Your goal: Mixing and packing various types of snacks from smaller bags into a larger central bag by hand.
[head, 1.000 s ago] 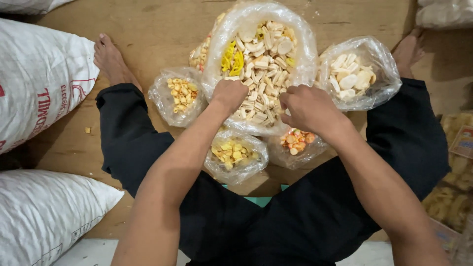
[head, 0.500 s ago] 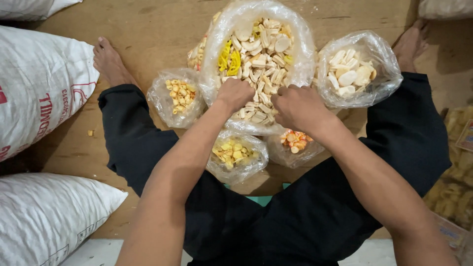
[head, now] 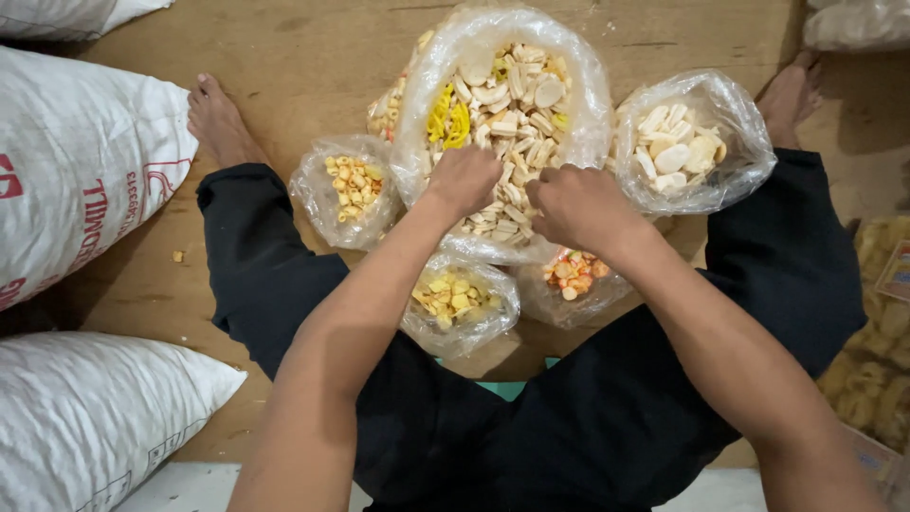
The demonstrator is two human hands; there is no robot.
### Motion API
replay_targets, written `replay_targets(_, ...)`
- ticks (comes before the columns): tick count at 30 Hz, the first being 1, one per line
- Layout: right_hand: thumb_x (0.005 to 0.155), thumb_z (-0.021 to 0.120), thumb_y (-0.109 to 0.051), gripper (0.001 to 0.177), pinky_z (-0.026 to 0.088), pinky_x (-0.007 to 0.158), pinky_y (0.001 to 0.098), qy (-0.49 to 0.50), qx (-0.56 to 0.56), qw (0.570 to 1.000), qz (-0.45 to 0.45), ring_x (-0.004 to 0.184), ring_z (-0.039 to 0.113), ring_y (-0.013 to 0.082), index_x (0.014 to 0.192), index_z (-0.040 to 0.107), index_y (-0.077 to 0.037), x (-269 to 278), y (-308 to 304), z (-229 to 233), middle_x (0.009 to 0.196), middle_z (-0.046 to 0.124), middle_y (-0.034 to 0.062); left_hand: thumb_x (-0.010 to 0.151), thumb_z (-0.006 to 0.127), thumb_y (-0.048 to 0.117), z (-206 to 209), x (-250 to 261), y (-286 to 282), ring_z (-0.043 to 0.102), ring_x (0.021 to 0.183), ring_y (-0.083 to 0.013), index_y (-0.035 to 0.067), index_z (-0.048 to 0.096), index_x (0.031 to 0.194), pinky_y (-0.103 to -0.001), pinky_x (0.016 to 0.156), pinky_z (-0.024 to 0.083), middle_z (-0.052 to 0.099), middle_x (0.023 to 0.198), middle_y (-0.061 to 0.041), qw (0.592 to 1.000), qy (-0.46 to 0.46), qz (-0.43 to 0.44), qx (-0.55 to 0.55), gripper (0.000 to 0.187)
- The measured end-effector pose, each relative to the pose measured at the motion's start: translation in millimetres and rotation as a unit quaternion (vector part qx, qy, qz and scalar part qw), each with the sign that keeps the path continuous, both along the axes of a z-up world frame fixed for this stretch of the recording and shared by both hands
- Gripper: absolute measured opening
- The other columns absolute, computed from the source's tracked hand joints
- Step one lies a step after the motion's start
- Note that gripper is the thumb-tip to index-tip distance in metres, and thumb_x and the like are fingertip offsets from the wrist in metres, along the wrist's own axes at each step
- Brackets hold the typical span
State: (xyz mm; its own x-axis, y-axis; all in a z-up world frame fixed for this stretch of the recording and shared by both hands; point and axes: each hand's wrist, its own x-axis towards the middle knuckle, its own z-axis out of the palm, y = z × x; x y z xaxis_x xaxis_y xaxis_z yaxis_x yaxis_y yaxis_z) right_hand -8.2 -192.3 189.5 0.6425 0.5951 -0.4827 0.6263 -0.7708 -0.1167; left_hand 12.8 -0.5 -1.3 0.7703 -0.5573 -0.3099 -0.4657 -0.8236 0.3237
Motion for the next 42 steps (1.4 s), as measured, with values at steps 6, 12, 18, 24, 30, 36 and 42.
replay_targets(6,0.092,0.067,-0.035,0.028,0.059,0.082,0.0529,0.066,0.061,0.988,-0.128,0.104,0.072,0.037,0.108,0.075,-0.014,8,12,22,0.107,0.073,0.0099,0.078,0.082,0.029,120,12,18,0.075,0.081,-0.0323,0.012,0.079,0.101,-0.049,0.071,0.06,0.077,0.093,-0.008,0.942,0.079,0.196,-0.261,0.029)
replay_targets(12,0.096,0.066,-0.027,0.028,0.056,0.088,0.0567,0.167,0.209,0.931,-0.249,0.108,0.07,0.0423,0.112,0.073,-0.006,18,21,50,0.114,0.074,0.0206,0.073,0.079,0.007,185,-13,43,0.068,0.068,-0.0214,0.008,0.074,0.118,-0.032,0.065,0.057,0.073,0.091,-0.013,0.883,0.049,0.183,-0.43,0.046)
replay_targets(18,0.098,0.064,-0.018,0.017,0.055,0.064,0.03,0.277,0.346,0.831,-0.336,0.074,0.066,0.0192,0.106,0.073,-0.005,16,30,41,0.086,0.071,0.011,0.076,0.081,0.007,200,-30,55,0.07,0.065,-0.0239,0.006,0.079,0.111,-0.031,0.06,0.057,0.07,0.085,-0.014,0.897,0.004,0.16,-0.412,0.034)
replay_targets(24,0.094,0.07,-0.011,0.018,0.057,0.066,0.0282,0.312,0.436,0.764,-0.359,0.087,0.071,0.022,0.107,0.07,0.002,11,45,45,0.096,0.066,0.0133,0.078,0.081,0.008,198,-34,74,0.07,0.066,-0.0266,0.004,0.079,0.106,-0.034,0.061,0.057,0.067,0.084,-0.016,0.91,0.002,0.169,-0.378,0.029)
replay_targets(30,0.097,0.07,-0.011,0.015,0.057,0.062,0.0274,0.324,0.441,0.752,-0.368,0.083,0.072,0.0229,0.103,0.072,0.003,4,57,54,0.09,0.067,0.0146,0.079,0.085,0.015,202,-38,98,0.072,0.076,-0.0341,0.009,0.081,0.109,-0.041,0.069,0.06,0.068,0.086,-0.017,0.926,0.008,0.163,-0.339,0.031)
replay_targets(36,0.097,0.07,-0.014,0.02,0.057,0.063,0.0266,0.297,0.432,0.767,-0.37,0.085,0.073,0.0223,0.11,0.071,0.001,20,59,47,0.093,0.067,0.0131,0.082,0.082,0.043,180,-44,148,0.073,0.097,-0.0367,0.026,0.081,0.107,-0.052,0.083,0.059,0.074,0.097,-0.009,0.974,0.079,0.212,-0.014,0.03)
replay_targets(42,0.095,0.067,-0.041,0.03,0.062,0.074,0.0466,-0.015,0.042,0.994,-0.096,0.104,0.072,0.0316,0.119,0.075,-0.024,49,37,-58,0.115,0.07,0.0095,0.071,0.085,0.022,77,-54,187,0.071,0.099,-0.0422,0.013,0.081,0.103,-0.059,0.077,0.059,0.072,0.1,-0.017,0.955,0.092,0.214,0.184,0.033)
